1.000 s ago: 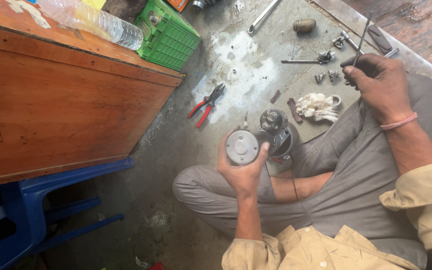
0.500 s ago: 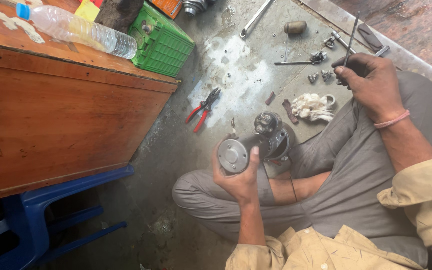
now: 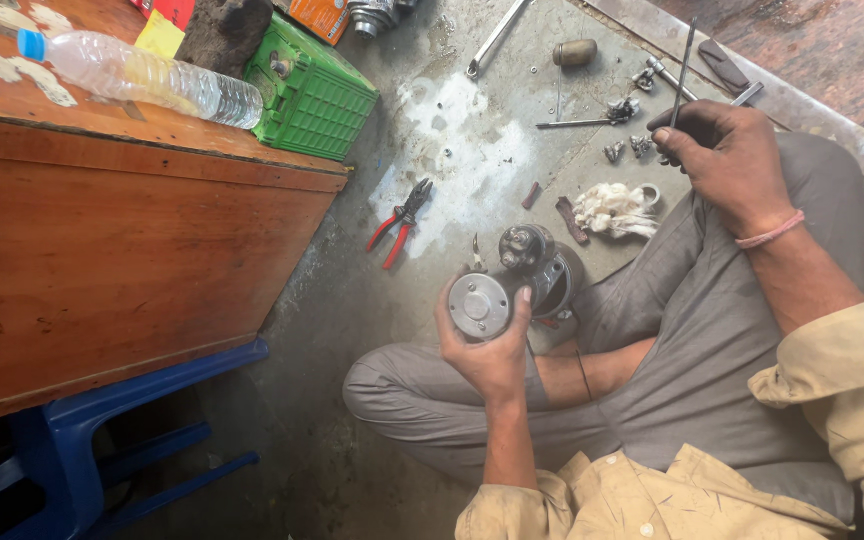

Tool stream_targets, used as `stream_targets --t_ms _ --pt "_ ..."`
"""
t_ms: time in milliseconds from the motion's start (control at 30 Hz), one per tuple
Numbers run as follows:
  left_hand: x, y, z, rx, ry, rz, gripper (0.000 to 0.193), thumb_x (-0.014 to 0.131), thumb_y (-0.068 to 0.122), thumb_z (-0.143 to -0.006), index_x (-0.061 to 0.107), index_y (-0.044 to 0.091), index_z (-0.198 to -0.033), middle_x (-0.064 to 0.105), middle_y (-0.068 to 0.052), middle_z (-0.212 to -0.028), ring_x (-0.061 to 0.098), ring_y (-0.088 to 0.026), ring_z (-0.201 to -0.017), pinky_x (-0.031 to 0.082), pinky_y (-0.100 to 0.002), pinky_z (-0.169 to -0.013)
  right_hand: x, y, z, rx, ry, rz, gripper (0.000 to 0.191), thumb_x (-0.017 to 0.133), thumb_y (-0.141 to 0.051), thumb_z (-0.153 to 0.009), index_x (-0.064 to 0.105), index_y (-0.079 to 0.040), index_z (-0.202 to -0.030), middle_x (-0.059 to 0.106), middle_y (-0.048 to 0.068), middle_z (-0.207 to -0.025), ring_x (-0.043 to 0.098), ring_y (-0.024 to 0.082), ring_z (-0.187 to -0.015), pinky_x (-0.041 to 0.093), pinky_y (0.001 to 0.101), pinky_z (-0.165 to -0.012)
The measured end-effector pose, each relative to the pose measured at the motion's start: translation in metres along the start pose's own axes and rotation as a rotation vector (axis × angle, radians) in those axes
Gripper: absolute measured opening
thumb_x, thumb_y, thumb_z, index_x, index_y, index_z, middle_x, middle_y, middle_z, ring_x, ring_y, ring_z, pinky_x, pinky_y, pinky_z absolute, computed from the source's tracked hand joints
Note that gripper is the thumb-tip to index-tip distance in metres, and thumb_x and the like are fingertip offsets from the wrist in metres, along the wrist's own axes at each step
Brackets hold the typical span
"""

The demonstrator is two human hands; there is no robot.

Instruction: The person sits on the workshop floor disassembling and servicing a starter motor. They wipe components with a white cloth, remove and fit the end cap by hand, tap parts with a hammer, and file or scrape a metal part with a flat file.

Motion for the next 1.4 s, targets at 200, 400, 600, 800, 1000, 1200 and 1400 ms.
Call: stream_targets --t_ms 200,400,600,800,1000,1200,1400 --pt "0.002 0.01 0.003 0.036 -0.004 -0.102 0.066 0.094 0.009 -0.068 0.062 -0.004 -0.124 0.074 -0.012 -0.107 0.073 -0.017 -0.095 0.061 -0.032 -0.086 0.008 0.0 -0.003 0.004 -0.011 -0.003 0.016 0.074 -0.009 -0.102 0.073 0.002 -0.114 0.073 0.004 -0.094 0.064 0.005 -0.082 0.051 0.0224 -0.072" --pt "0.002 0.009 -0.007 0.026 -0.013 -0.218 0.062 0.096 0.017 -0.065 0.065 -0.001 -0.116 0.077 -0.009 -0.094 0.077 -0.017 -0.085 0.061 -0.032 -0.08 0.075 -0.028 0.003 0.018 -0.177 -0.037 0.019 0.07 -0.014 -0.099 0.075 -0.001 -0.112 0.075 0.005 -0.09 0.065 0.007 -0.078 0.053 0.0258 -0.068" --pt "0.0 0.013 0.0 0.094 -0.033 -0.202 0.063 0.095 0.019 -0.067 0.064 -0.001 -0.118 0.076 -0.011 -0.1 0.075 -0.019 -0.09 0.06 -0.034 -0.082 0.162 -0.057 0.013 0.148 -0.369 -0.553 0.02 0.065 -0.015 -0.102 0.072 -0.001 -0.115 0.072 0.002 -0.098 0.069 0.006 -0.084 0.057 0.024 -0.073" --pt "0.009 -0.016 -0.023 -0.008 -0.097 -0.144 0.062 0.096 0.02 -0.069 0.065 -0.002 -0.118 0.076 -0.013 -0.103 0.073 -0.019 -0.091 0.059 -0.035 -0.083 0.172 -0.045 0.012 0.328 -0.251 -0.689 0.019 0.065 -0.016 -0.102 0.069 0.001 -0.109 0.065 0.002 -0.086 0.062 0.009 -0.072 0.053 0.0258 -0.061" --pt "0.012 -0.043 0.005 0.119 -0.068 -0.068 0.071 0.095 0.019 -0.068 0.058 -0.003 -0.124 0.071 -0.013 -0.107 0.069 -0.02 -0.095 0.058 -0.037 -0.086 0.158 -0.053 0.024 0.133 -0.199 -0.575 0.019 0.066 -0.012 -0.099 0.066 0.003 -0.11 0.067 0.0 -0.091 0.064 0.006 -0.08 0.06 0.026 -0.067" --pt "0.007 -0.063 0.004 0.197 -0.078 -0.051 0.069 0.094 0.019 -0.067 0.058 -0.003 -0.122 0.072 -0.011 -0.111 0.071 -0.019 -0.099 0.058 -0.038 -0.09 0.152 -0.057 0.027 0.175 -0.104 -0.543 0.013 0.063 -0.01 -0.099 0.068 0.001 -0.106 0.066 0.002 -0.084 0.065 0.009 -0.073 0.055 0.027 -0.061" --pt "0.014 -0.08 -0.004 0.081 -0.188 0.019 0.068 0.093 0.018 -0.076 0.059 -0.004 -0.13 0.072 -0.011 -0.117 0.069 -0.02 -0.103 0.057 -0.036 -0.094 0.142 -0.06 0.032 0.001 0.039 -0.516 0.013 0.064 -0.008 -0.103 0.068 0.002 -0.11 0.068 0.004 -0.09 0.065 0.009 -0.079 0.055 0.0258 -0.07"
Point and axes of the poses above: each hand's wrist, its own z-axis away from the middle knuckle, its own x-axis out of the palm, y = z × x, the point moved 6 cm from there along -z, towards the middle knuckle
